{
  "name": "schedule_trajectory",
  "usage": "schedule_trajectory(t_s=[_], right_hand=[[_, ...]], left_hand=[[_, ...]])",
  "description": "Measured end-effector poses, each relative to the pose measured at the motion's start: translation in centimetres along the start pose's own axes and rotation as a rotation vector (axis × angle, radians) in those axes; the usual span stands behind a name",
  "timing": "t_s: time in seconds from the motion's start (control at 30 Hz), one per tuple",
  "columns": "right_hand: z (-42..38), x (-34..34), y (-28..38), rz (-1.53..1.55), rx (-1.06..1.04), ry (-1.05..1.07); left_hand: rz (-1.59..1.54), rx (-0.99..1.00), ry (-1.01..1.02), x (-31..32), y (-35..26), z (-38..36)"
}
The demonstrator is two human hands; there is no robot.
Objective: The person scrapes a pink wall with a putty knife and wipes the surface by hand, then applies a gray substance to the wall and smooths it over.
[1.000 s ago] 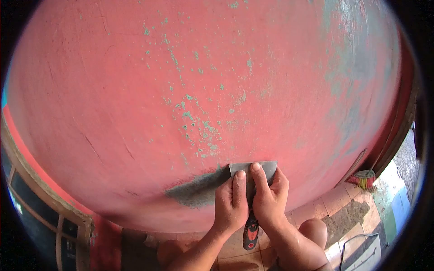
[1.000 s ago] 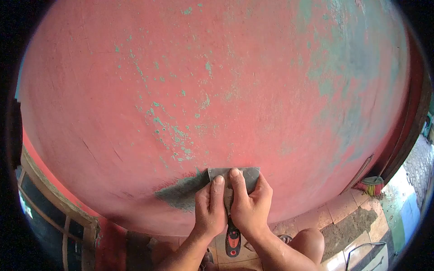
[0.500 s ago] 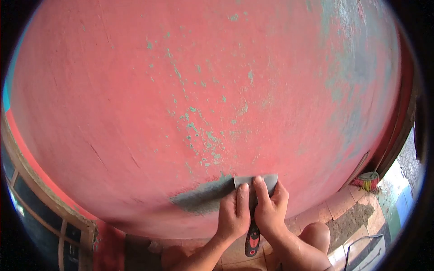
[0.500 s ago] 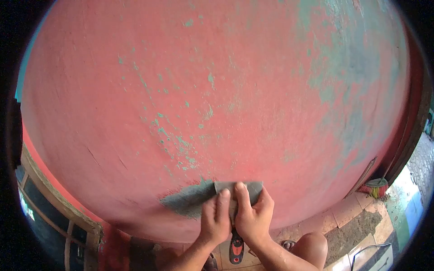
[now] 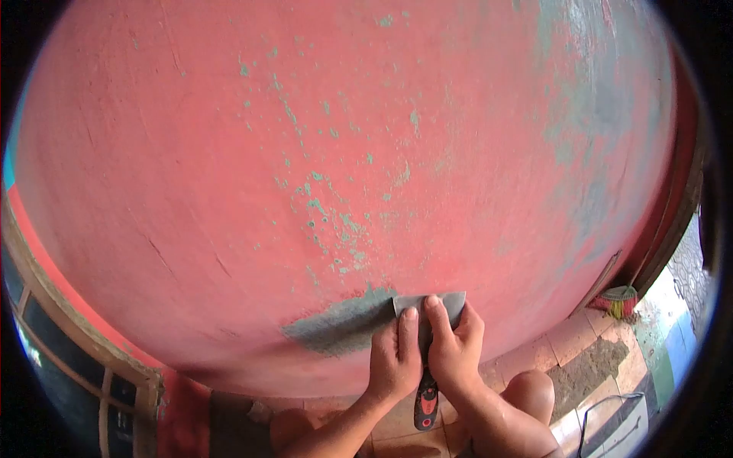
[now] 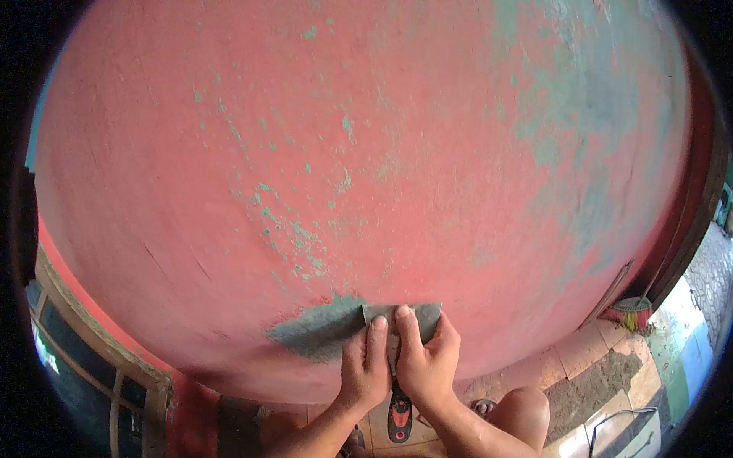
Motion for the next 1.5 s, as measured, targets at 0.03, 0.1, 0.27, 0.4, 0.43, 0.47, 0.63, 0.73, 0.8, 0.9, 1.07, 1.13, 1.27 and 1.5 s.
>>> schedule_trajectory(t_s=[0.03, 0.1, 0.27, 0.4, 0.43, 0.47, 0.63, 0.73, 0.8, 0.9, 1.07, 1.13, 1.27, 1.5], right_hand=[[-0.1, 0.0, -0.1, 0.021, 0.001, -0.019], [0.6, 0.5, 0.8, 0.012, 0.005, 0.030], [-0.4, 0.1, -0.1, 0.005, 0.018, 0.020], [0.7, 0.8, 1.5, -0.043, 0.023, 0.072], [0.6, 0.8, 1.7, -0.078, 0.034, 0.107], [0.5, 0.7, 1.2, -0.063, 0.008, 0.099], [0.0, 0.5, 0.6, 0.013, -0.003, 0.020], [0.0, 0.6, 0.7, -0.014, 0.005, 0.042], [-0.1, 0.5, 0.1, 0.028, 0.019, 0.026], [0.3, 0.5, -0.2, 0.009, 0.020, 0.027], [-0.1, 0.7, 0.0, 0.046, 0.057, 0.040], [0.3, 0.7, 0.2, 0.055, 0.019, 0.015], [0.8, 1.4, 1.4, 0.069, 0.018, 0.042], [0.4, 0.6, 0.5, 0.006, -0.008, 0.011]], left_hand=[[-0.029, -0.013, 0.004, 0.0, -0.3, 0.3], [-0.080, -0.064, 0.018, -0.5, -0.8, 1.0], [0.010, 0.047, -0.011, -0.4, -0.3, 0.1], [-0.067, -0.101, 0.029, -1.1, 0.3, 0.8], [-0.066, -0.124, 0.016, -1.1, 0.7, 0.2], [-0.064, -0.136, 0.004, -0.9, 0.8, -0.1], [-0.054, -0.037, 0.025, -0.6, 0.1, 0.4], [-0.080, -0.155, 0.060, -1.1, 0.3, 0.9], [-0.019, -0.056, 0.028, -0.9, 0.2, 0.2], [-0.050, -0.045, 0.018, -0.6, -0.7, 0.8], [-0.039, -0.038, 0.038, -1.1, -0.3, 0.8], [-0.024, 0.075, -0.025, -0.5, -0.8, 0.7], [-0.048, -0.081, 0.055, -1.2, -1.8, 2.2], [-0.047, 0.008, -0.019, -0.6, -0.4, 1.1]])
Point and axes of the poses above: each hand's wrist, its own z-axis towards the middle knuckle, its own x-axis out of the palm, y = z × x, the point moved 6 cm from there along z, towards the middle knuckle, and after that the axes turned 4 degrees about -y, right-handed, at the moved point
